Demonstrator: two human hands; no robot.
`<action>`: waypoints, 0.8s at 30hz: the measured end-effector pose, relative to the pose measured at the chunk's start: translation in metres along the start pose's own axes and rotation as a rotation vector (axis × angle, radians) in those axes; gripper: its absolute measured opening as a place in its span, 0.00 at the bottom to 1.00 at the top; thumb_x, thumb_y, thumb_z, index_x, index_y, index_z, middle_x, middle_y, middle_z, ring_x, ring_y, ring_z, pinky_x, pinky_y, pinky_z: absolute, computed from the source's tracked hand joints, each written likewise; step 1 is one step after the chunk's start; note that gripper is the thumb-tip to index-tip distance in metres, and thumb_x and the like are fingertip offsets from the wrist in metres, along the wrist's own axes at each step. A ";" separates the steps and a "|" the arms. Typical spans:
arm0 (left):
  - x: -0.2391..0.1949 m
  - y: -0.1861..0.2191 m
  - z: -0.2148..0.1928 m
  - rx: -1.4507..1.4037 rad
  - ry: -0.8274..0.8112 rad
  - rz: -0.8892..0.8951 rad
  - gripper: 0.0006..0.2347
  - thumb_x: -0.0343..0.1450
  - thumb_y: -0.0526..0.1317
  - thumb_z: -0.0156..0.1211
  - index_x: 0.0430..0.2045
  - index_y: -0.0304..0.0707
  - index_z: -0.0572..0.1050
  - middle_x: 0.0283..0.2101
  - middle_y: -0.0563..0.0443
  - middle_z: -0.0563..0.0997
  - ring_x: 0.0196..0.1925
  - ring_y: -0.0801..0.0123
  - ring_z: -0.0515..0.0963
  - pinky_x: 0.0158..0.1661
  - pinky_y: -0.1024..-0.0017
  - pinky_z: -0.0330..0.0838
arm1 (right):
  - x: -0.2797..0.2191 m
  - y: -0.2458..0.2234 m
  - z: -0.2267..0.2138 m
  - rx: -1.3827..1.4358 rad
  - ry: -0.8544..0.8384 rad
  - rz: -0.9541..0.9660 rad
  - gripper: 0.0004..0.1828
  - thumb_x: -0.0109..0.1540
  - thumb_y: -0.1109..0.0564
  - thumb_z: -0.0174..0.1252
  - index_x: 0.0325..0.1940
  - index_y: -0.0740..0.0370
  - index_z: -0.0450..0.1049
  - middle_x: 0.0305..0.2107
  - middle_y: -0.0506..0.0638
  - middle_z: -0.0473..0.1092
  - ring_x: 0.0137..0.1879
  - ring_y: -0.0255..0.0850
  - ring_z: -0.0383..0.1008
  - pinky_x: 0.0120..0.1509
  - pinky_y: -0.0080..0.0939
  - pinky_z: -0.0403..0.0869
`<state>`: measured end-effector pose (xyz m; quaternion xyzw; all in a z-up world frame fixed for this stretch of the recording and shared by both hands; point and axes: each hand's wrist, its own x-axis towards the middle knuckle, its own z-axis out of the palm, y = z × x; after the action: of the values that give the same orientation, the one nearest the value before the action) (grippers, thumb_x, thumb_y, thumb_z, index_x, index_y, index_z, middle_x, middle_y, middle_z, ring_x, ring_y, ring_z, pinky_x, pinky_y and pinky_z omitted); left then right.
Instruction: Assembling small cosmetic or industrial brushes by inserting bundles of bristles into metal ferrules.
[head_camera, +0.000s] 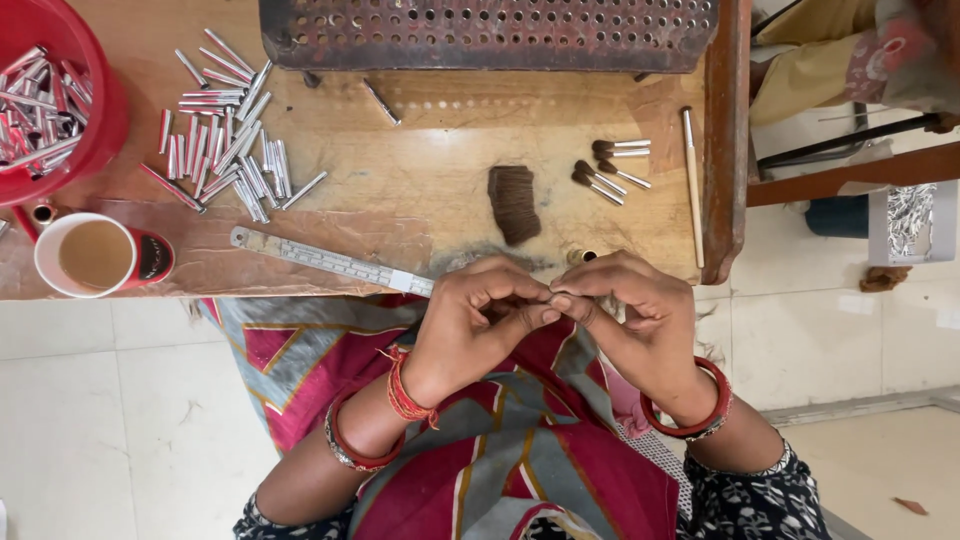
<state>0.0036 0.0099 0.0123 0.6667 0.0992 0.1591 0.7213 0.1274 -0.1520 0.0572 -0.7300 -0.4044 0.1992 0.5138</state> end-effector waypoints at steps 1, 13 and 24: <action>-0.001 -0.001 0.001 -0.015 -0.005 0.004 0.05 0.68 0.28 0.70 0.36 0.33 0.82 0.36 0.53 0.81 0.36 0.79 0.80 0.36 0.80 0.75 | -0.001 -0.002 0.000 -0.038 0.017 -0.023 0.06 0.61 0.67 0.66 0.43 0.65 0.80 0.39 0.52 0.78 0.46 0.38 0.80 0.51 0.35 0.76; -0.004 -0.005 0.009 -0.029 -0.025 0.008 0.08 0.69 0.26 0.70 0.37 0.32 0.78 0.35 0.54 0.75 0.34 0.78 0.73 0.34 0.80 0.69 | -0.006 -0.011 0.011 -0.080 0.131 0.040 0.03 0.63 0.67 0.64 0.39 0.68 0.76 0.36 0.51 0.76 0.42 0.37 0.75 0.48 0.33 0.73; -0.007 -0.006 0.006 0.019 -0.022 0.124 0.09 0.68 0.26 0.70 0.39 0.34 0.78 0.37 0.52 0.76 0.38 0.73 0.76 0.38 0.77 0.72 | -0.007 -0.012 0.013 -0.112 0.143 0.041 0.03 0.64 0.66 0.64 0.39 0.67 0.75 0.35 0.50 0.75 0.42 0.35 0.74 0.49 0.33 0.72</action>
<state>-0.0007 0.0014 0.0063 0.6800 0.0514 0.1953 0.7048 0.1097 -0.1482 0.0618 -0.7781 -0.3621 0.1341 0.4954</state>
